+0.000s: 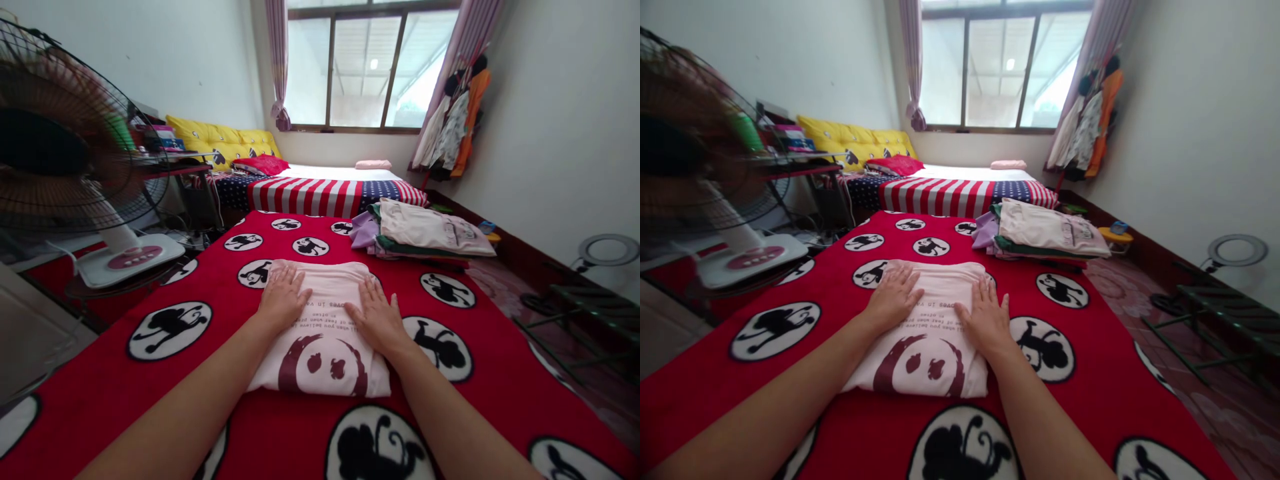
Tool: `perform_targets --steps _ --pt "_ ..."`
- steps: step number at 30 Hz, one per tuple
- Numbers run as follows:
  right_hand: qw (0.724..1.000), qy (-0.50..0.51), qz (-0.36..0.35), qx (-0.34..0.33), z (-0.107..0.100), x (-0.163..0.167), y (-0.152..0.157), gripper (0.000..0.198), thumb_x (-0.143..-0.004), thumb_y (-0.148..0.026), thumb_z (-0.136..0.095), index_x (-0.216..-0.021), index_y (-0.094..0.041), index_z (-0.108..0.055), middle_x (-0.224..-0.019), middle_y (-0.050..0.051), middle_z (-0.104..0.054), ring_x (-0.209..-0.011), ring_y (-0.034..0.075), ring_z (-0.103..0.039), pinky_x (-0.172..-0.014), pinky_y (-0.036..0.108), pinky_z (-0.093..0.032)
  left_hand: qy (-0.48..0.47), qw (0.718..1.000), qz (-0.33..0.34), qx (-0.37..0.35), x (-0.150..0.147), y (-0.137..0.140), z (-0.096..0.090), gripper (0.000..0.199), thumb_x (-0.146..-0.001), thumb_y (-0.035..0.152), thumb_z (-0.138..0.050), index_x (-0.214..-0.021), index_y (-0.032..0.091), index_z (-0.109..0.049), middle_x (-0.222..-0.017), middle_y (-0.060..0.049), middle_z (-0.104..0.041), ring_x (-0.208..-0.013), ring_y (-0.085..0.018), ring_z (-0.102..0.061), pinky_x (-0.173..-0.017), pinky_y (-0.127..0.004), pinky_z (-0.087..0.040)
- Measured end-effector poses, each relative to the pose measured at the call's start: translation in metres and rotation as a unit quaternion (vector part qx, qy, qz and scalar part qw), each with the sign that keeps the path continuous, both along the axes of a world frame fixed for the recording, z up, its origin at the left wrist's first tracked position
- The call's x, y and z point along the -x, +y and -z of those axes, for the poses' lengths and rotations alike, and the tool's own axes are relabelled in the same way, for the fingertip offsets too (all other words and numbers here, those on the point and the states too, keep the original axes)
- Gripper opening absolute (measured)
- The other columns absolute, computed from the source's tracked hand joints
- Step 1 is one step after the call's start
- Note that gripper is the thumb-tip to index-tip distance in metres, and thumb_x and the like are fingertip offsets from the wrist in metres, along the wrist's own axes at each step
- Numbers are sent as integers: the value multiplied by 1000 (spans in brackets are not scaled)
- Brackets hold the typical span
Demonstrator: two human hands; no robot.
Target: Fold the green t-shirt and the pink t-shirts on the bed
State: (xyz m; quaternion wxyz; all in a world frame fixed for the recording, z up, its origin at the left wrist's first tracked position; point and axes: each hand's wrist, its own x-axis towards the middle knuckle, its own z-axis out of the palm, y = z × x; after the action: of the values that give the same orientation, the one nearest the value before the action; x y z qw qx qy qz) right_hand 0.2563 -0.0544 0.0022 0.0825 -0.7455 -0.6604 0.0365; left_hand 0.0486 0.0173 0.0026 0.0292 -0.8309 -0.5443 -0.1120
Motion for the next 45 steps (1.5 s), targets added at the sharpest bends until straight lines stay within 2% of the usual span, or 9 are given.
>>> perform_targets --steps 4,8,16,21,26,35,39,42,45 --pt "995 -25 -74 -64 -6 16 -9 70 -97 -51 -31 -152 -9 -25 -161 11 -12 -150 26 -6 -118 55 -4 -34 993 111 -4 -7 -14 -4 52 -100 37 -33 -147 15 -40 -159 -10 -25 -148 -25 -21 -119 -45 -20" --pt "983 4 -183 -17 -4 23 -14 66 -98 -52 -26 -154 -17 -22 -161 4 -15 -150 22 -10 -119 51 -11 6 984 167 69 -12 -23 -3 54 -101 44 -29 -151 23 -32 -159 -7 -23 -148 -26 -18 -119 -51 -16" --pt "994 -1 -106 -6 2 8 -11 63 -99 -48 -24 -154 -18 -22 -162 2 -12 -150 20 -9 -118 52 -17 -18 988 141 59 -8 -21 -2 56 -99 53 -33 -148 28 -39 -158 -10 -27 -147 -30 -21 -118 -52 -16" --pt "995 -2 -98 -8 1 10 -11 61 -99 -46 -24 -154 -19 -22 -162 1 -12 -150 19 -10 -117 53 -18 -56 971 223 56 -6 -26 -6 58 -96 59 -39 -146 31 -41 -161 -7 -17 -148 -31 -16 -117 -58 -16" --pt "999 -10 -30 -9 2 3 -7 57 -100 -40 -22 -153 -19 -24 -161 2 -16 -149 20 -13 -116 60 -16 -21 958 276 75 -8 -27 -6 62 -95 62 -36 -149 31 -36 -160 -6 -22 -149 -29 -16 -117 -56 -11" --pt "997 26 10 -75 -5 -12 -14 48 -96 -25 -35 -141 -14 -44 -155 11 -36 -141 24 -34 -113 60 -22 -14 961 264 81 -9 -26 -6 72 -88 73 -37 -149 35 -33 -160 -3 -21 -148 -30 -16 -118 -53 -10" --pt "993 80 -12 -83 -24 -25 -46 29 -88 -28 -51 -110 -16 -66 -114 11 -69 -104 24 -62 -92 38 -45 -19 961 260 90 -10 -26 -5 72 -89 73 -36 -150 35 -32 -161 -3 -18 -149 -29 -15 -117 -53 -9" --pt "986 159 -43 14 -36 -30 -79 18 -84 -33 -55 -81 -21 -68 -78 2 -70 -70 17 -61 -65 28 -44 -23 961 261 92 -10 -26 -4 71 -89 72 -37 -149 34 -34 -161 -3 -19 -149 -29 -14 -118 -52 -7" --pt "977 193 -55 67 -38 -29 -104 14 -78 -34 -62 -76 -21 -66 -69 -1 -66 -62 14 -56 -57 25 -38 -25 961 261 92 -10 -25 -4 71 -89 73 -35 -149 35 -34 -161 -2 -20 -149 -29 -14 -118 -52 -7"
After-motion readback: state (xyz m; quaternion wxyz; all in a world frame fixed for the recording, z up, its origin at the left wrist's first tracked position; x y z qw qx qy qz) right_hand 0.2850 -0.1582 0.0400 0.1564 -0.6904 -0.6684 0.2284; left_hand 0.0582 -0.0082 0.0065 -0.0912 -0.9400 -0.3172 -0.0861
